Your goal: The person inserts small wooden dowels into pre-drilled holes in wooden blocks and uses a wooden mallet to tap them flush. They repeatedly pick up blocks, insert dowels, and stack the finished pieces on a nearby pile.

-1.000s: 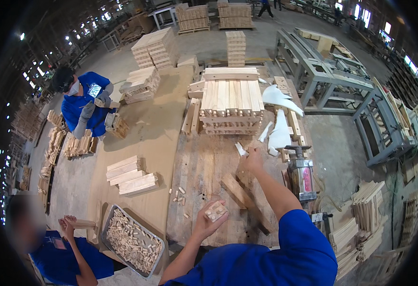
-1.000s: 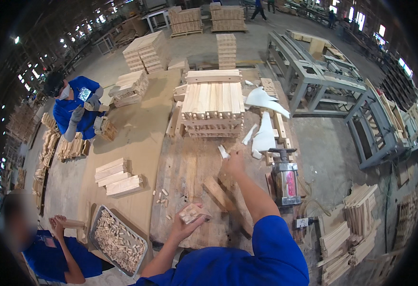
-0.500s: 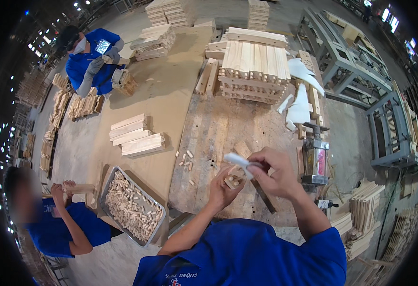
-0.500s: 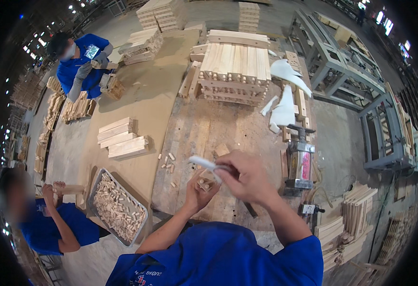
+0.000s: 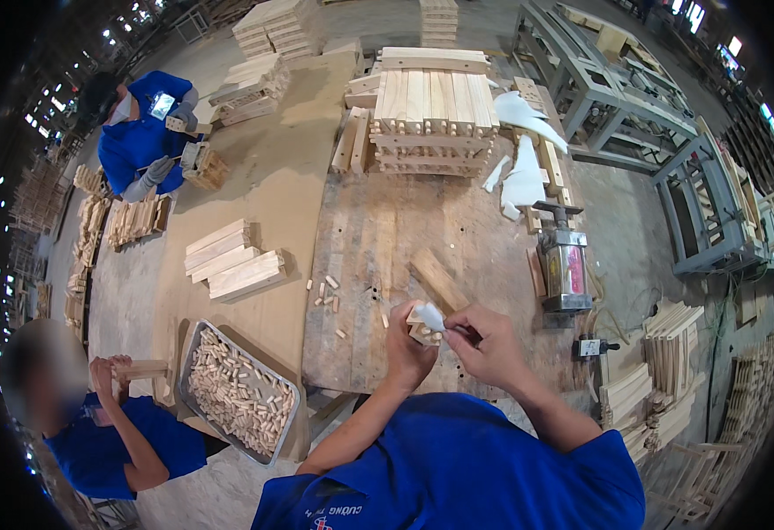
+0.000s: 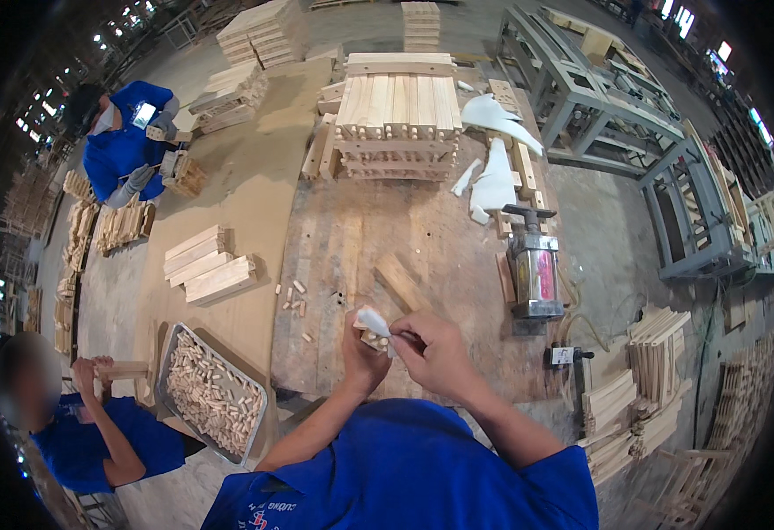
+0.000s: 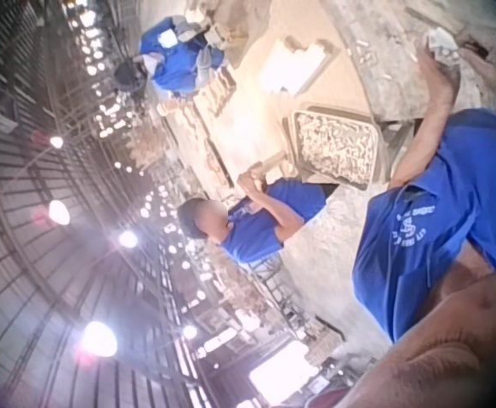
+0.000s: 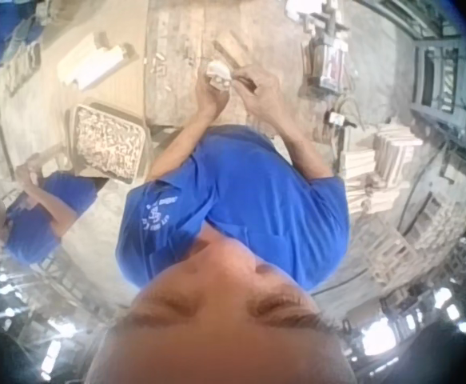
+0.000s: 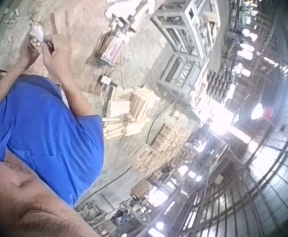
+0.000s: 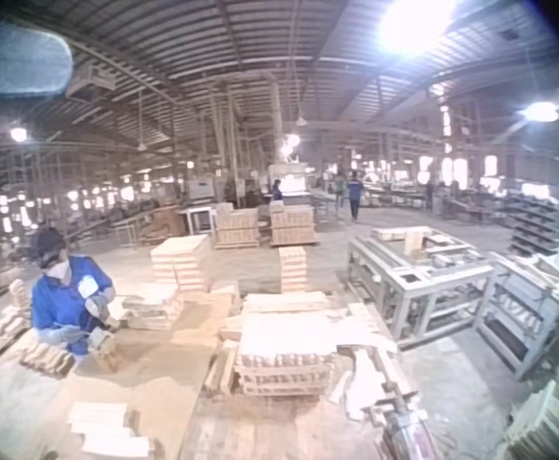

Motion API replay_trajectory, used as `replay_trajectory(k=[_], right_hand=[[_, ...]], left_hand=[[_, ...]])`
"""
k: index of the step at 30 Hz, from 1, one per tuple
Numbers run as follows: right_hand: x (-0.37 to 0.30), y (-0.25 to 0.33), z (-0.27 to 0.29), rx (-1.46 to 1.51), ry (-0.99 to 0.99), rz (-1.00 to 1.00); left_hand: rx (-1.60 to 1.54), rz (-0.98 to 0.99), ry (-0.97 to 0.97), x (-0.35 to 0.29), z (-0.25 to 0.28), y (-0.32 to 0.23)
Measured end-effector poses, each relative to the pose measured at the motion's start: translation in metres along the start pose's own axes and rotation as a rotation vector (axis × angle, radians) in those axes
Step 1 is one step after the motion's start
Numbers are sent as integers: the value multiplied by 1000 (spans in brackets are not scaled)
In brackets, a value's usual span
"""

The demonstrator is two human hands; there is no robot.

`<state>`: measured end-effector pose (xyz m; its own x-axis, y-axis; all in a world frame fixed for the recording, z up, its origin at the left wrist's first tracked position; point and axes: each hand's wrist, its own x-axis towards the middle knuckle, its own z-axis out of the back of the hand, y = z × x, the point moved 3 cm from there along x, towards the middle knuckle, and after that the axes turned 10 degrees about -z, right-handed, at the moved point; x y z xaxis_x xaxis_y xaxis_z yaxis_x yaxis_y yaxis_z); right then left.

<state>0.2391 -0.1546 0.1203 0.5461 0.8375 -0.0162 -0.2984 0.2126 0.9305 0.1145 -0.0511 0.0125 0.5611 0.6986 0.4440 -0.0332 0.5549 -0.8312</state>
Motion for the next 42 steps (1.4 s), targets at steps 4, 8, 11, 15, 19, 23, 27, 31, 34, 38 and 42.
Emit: replay_trajectory(k=[4, 8, 11, 15, 19, 23, 27, 31, 34, 38, 42], right_hand=[[-8, -12, 0, 338, 151, -432], [-47, -27, -35, 415, 319, -557], [-64, -30, -28, 384, 307, -467], [-61, -32, 30, 418, 56, -388], [-41, -17, 41, 241, -205, -100], [-14, 19, 12, -46, -115, 185], [-5, 28, -11, -98, -111, 129], [-2, 19, -14, -36, -63, 68], [0, 13, -2, -6, 77, -67], [-12, 0, 13, 97, 113, -203], [-27, 4, 19, 82, 135, -390]], left_hand=[[-63, -26, -40, -10, -12, 6], [-257, 139, -8, -15, -20, 23], [-249, 34, 28, -17, -17, 28], [-99, -27, 84, -9, -7, 8], [-188, 4, 157, -8, 5, 20], [-134, -34, 195, -1, 13, 16], [-161, 111, 193, -6, 14, 20], [-91, 24, 175, -11, 9, 17], [-59, -26, 164, -18, 2, 17], [16, -227, 135, -23, -9, 8], [124, -333, 124, -28, -12, 2]])
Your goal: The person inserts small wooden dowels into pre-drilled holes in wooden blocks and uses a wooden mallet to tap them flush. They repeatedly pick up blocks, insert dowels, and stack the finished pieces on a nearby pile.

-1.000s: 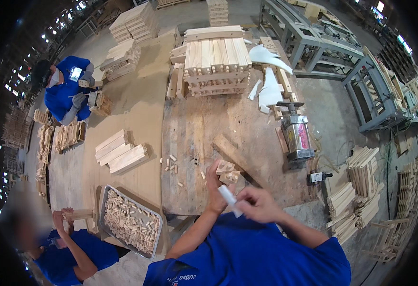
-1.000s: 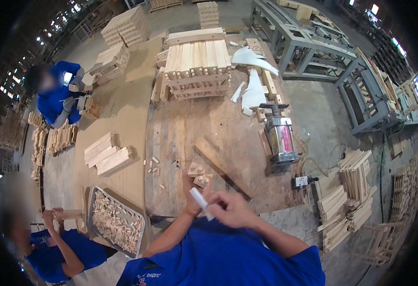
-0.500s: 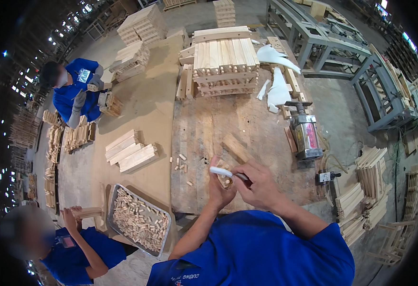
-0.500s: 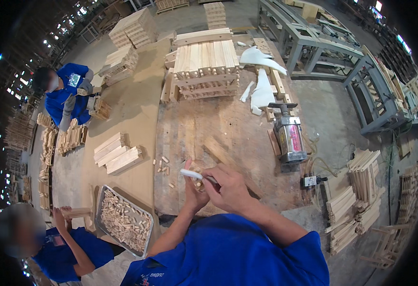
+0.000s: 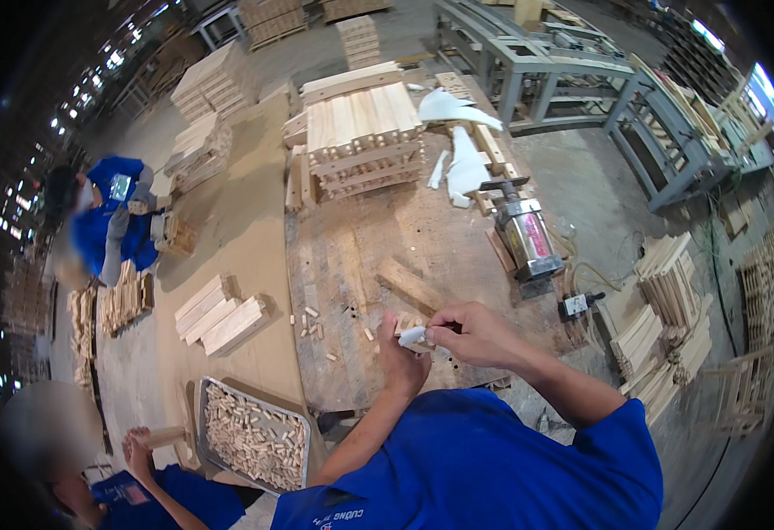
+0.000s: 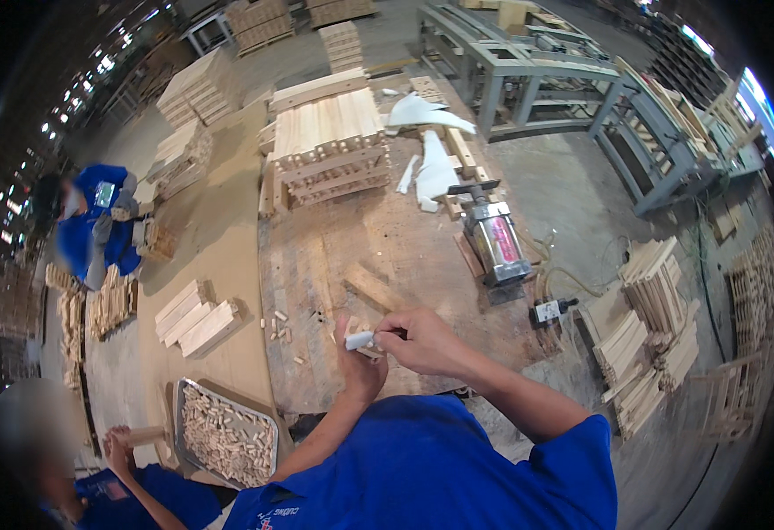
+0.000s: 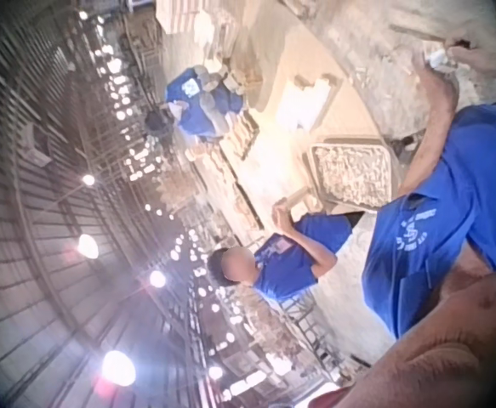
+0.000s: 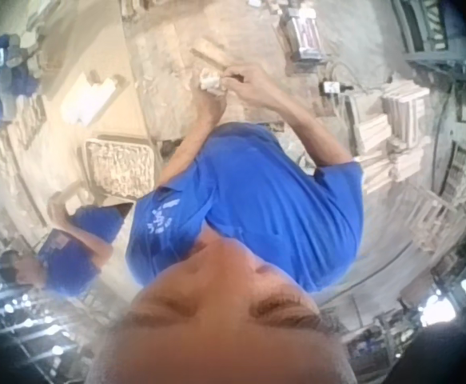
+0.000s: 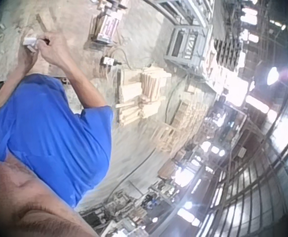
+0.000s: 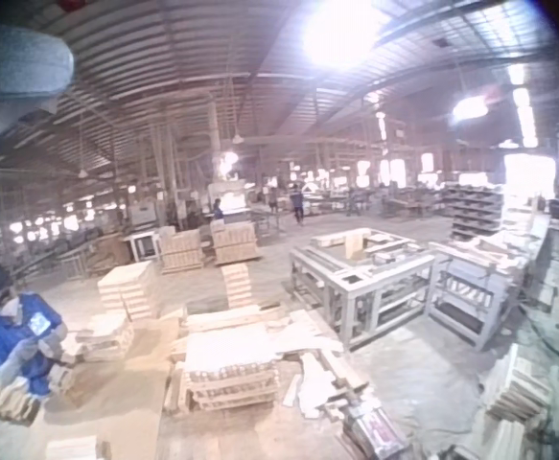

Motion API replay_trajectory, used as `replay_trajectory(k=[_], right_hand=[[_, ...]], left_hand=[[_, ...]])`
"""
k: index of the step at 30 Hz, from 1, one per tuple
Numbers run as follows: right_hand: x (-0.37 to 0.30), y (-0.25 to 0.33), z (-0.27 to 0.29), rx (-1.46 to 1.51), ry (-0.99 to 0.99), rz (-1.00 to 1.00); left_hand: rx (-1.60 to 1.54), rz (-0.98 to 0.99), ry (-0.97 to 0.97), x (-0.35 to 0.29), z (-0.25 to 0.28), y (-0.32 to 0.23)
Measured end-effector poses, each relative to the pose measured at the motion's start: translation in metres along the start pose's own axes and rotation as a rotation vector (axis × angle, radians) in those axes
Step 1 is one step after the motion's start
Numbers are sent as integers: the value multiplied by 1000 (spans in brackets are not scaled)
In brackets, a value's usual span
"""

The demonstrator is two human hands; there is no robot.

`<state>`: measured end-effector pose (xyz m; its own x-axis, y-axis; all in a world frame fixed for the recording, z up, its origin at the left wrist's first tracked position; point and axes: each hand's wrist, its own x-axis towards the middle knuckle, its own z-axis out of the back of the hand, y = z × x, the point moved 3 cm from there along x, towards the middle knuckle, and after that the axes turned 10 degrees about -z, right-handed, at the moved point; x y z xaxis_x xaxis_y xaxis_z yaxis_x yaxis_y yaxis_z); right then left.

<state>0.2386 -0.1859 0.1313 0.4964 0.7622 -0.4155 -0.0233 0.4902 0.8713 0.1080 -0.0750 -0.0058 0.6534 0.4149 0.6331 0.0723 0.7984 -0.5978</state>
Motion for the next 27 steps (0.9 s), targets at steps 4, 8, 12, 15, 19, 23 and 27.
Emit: replay_trajectory(k=[4, 8, 12, 15, 19, 23, 27], right_hand=[[-16, 3, 4, -131, -18, -50], [-6, -36, -5, 203, 61, -5], [-23, -43, -9, 748, -24, -60], [-22, -72, -14, 561, -313, -80], [24, -129, -77, -110, -451, -42], [32, -92, -109, -256, -343, 64], [37, -40, -107, 60, 71, 171]], left_hand=[[-115, 47, 36, -8, -1, 2], [-64, -26, 82, 5, 6, -5], [-662, 341, -151, 14, 15, 39], [-681, 465, -192, 38, 43, 46], [-760, 596, -244, 42, 85, 79], [-1021, 688, -207, 43, 124, 91], [-1379, 690, -33, 76, 155, 57]])
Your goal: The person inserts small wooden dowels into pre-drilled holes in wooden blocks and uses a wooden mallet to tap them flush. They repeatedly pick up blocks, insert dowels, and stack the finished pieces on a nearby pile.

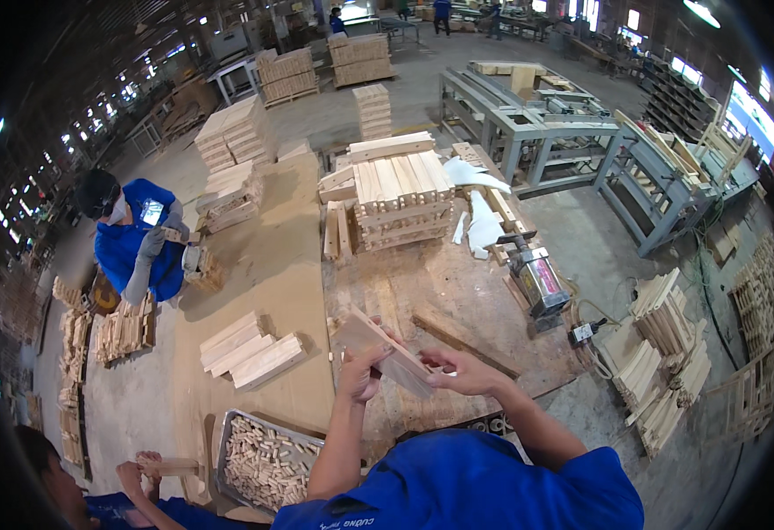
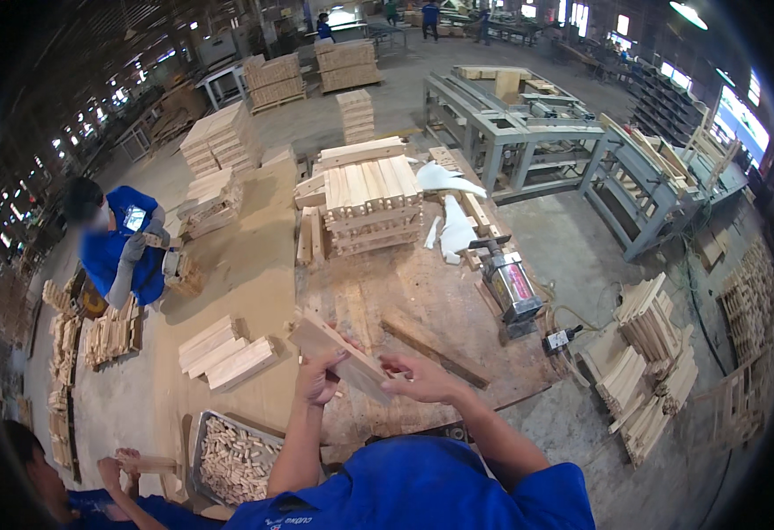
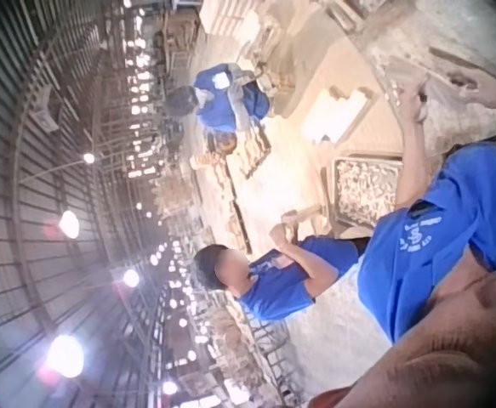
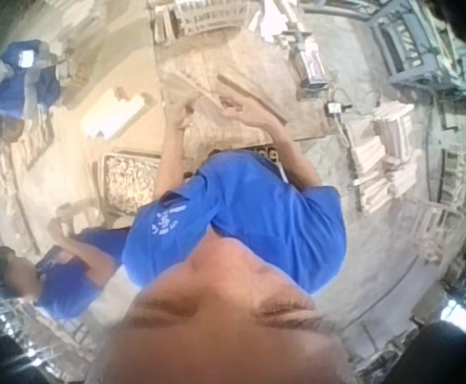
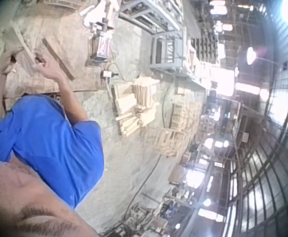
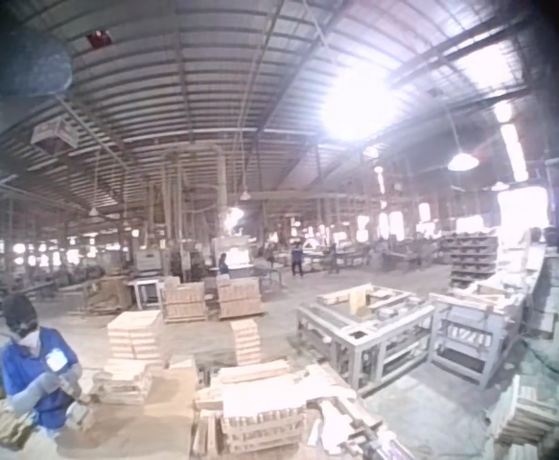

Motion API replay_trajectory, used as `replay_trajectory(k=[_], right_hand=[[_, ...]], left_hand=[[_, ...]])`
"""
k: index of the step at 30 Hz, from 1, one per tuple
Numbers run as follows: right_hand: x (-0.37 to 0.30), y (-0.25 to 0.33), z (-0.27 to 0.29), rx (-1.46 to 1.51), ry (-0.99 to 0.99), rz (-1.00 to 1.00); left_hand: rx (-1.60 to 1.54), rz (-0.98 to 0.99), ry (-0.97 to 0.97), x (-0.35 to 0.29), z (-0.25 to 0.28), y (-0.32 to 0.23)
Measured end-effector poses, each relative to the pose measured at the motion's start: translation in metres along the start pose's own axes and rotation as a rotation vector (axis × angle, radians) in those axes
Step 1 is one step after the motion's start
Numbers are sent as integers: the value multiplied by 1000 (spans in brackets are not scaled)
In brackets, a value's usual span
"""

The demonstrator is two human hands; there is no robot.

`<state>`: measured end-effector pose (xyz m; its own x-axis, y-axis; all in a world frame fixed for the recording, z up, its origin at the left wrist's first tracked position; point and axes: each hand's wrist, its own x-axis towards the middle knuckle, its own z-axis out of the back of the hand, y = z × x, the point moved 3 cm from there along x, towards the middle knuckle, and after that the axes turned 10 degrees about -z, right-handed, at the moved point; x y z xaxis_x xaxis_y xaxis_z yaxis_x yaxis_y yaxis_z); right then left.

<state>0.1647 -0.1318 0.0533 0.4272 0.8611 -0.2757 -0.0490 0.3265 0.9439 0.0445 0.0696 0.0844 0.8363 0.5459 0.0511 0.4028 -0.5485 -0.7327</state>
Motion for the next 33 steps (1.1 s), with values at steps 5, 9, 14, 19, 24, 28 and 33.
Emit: replay_trajectory(k=[5, 9, 14, 19, 24, 28, 33], right_hand=[[0, 45, -27, 387, 606, -138], [-17, 36, -36, 502, 513, -158], [-29, 38, -31, -92, -93, 33], [-35, 43, -27, -720, -509, -4], [-11, 8, -40, -600, -521, 31], [25, -75, -37, -431, -497, 148], [22, -83, -41, -400, -475, 305]], left_hand=[[-393, 44, 266, 1, -11, -9], [-450, 109, 365, 11, -25, 2], [-85, 59, 254, 21, -24, 2], [1, -75, -68, 14, -24, 18], [193, -274, 7, 2, -28, 29], [461, -331, 171, -8, -46, 62], [754, -387, 239, -14, -42, 79]])
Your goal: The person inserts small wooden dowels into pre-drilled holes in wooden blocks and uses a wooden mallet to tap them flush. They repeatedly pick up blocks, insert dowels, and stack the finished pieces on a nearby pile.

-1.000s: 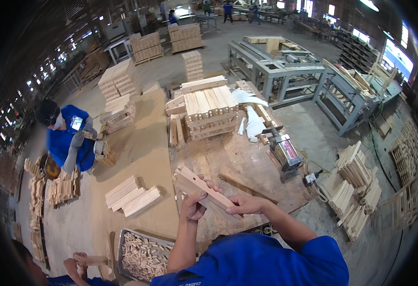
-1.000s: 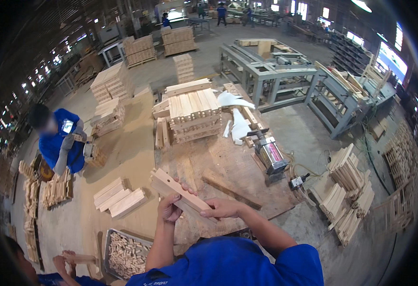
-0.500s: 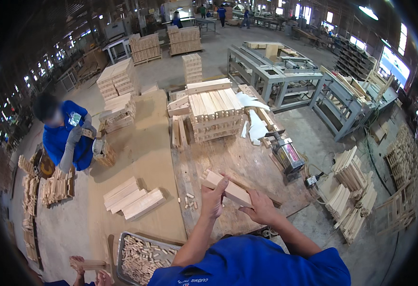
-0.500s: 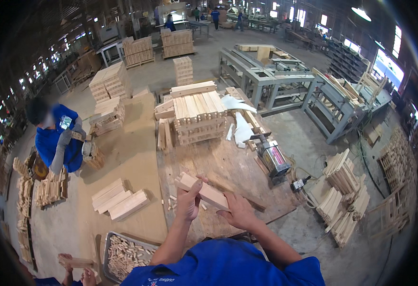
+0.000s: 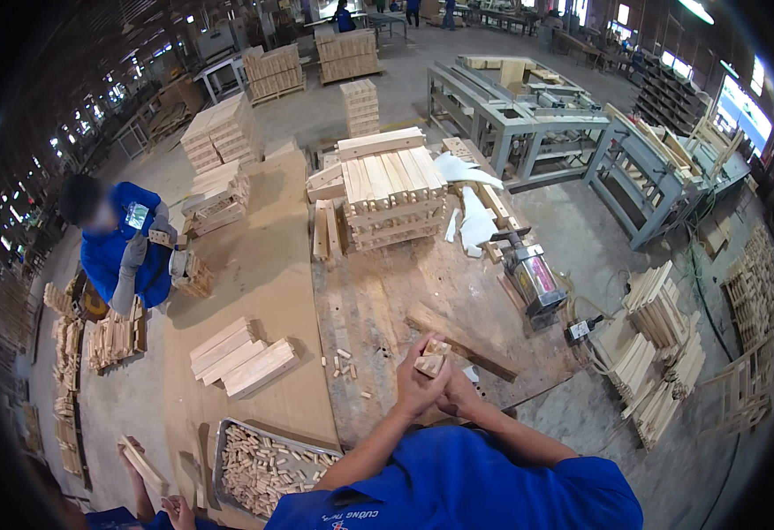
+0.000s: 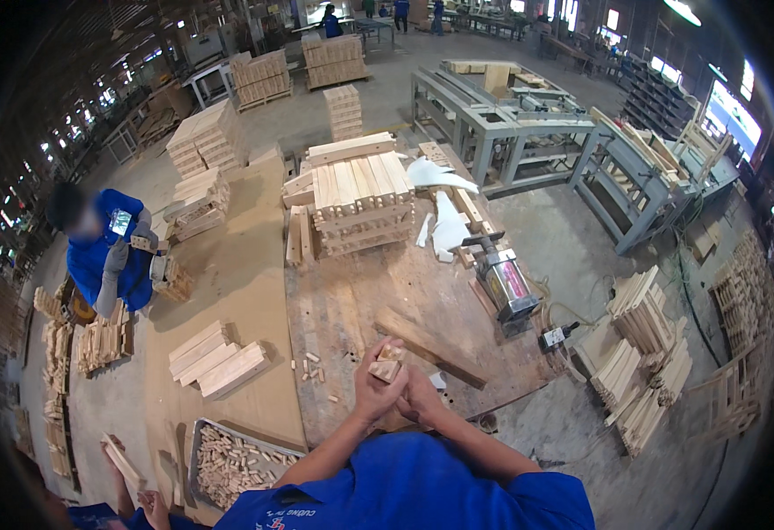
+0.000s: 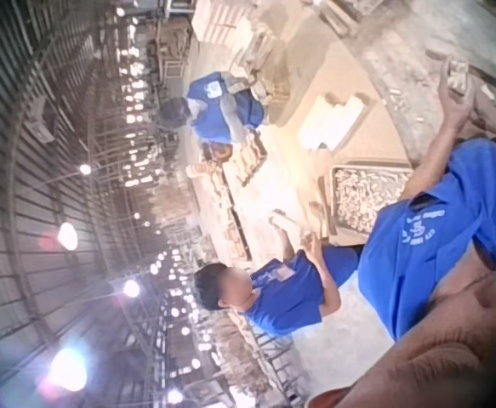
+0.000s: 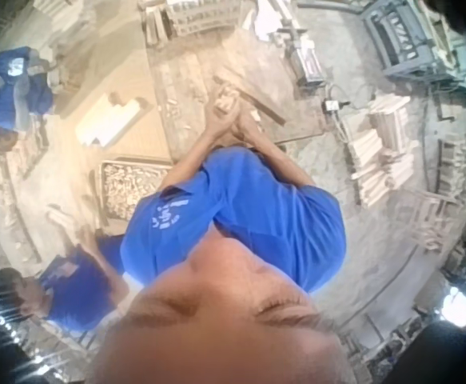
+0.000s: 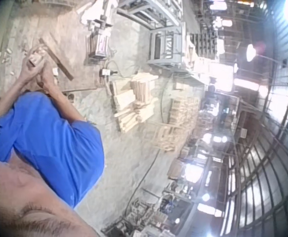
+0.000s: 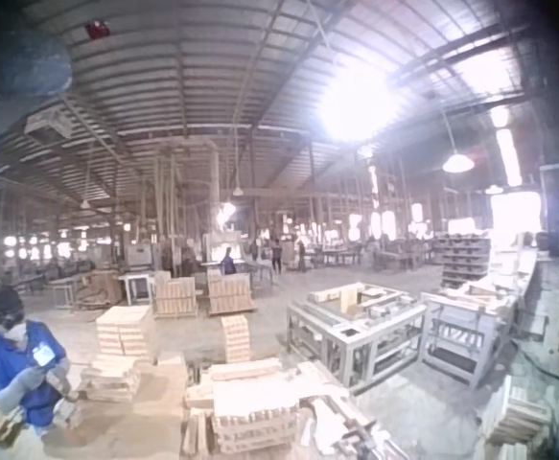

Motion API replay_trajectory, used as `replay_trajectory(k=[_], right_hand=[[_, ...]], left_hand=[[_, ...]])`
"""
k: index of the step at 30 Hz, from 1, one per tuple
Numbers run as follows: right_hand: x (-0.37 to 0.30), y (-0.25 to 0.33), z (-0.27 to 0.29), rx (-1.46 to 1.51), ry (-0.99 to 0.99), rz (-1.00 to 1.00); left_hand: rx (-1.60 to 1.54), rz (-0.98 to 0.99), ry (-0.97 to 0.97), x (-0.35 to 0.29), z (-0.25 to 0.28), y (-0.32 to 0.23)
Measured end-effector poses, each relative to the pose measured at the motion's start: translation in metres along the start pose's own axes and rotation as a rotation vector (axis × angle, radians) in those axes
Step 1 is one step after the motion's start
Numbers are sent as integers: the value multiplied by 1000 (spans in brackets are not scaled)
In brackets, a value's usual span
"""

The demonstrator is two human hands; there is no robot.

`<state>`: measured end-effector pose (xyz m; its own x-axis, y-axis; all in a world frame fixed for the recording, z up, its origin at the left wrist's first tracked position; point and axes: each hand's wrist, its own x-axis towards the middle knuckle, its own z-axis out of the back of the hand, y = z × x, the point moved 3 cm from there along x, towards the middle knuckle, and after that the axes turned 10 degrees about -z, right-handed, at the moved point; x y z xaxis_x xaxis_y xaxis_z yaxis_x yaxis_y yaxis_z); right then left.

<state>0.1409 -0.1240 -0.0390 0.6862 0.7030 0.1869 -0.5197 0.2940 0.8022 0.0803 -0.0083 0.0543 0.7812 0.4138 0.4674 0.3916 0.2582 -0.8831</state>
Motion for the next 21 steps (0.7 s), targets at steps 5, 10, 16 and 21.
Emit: replay_trajectory(k=[5, 10, 16, 21], right_hand=[[9, -1, 13, 17, 72, -110], [51, 36, 74, -204, 96, -78], [119, 41, 122, -221, 78, 147], [206, 59, 152, -473, 229, 172]], left_hand=[[-12, 109, -184, 8, -4, 6], [76, 129, -497, 39, 23, 3], [-295, 278, -809, 75, 53, 27], [-224, 272, -815, 133, 61, 14]])
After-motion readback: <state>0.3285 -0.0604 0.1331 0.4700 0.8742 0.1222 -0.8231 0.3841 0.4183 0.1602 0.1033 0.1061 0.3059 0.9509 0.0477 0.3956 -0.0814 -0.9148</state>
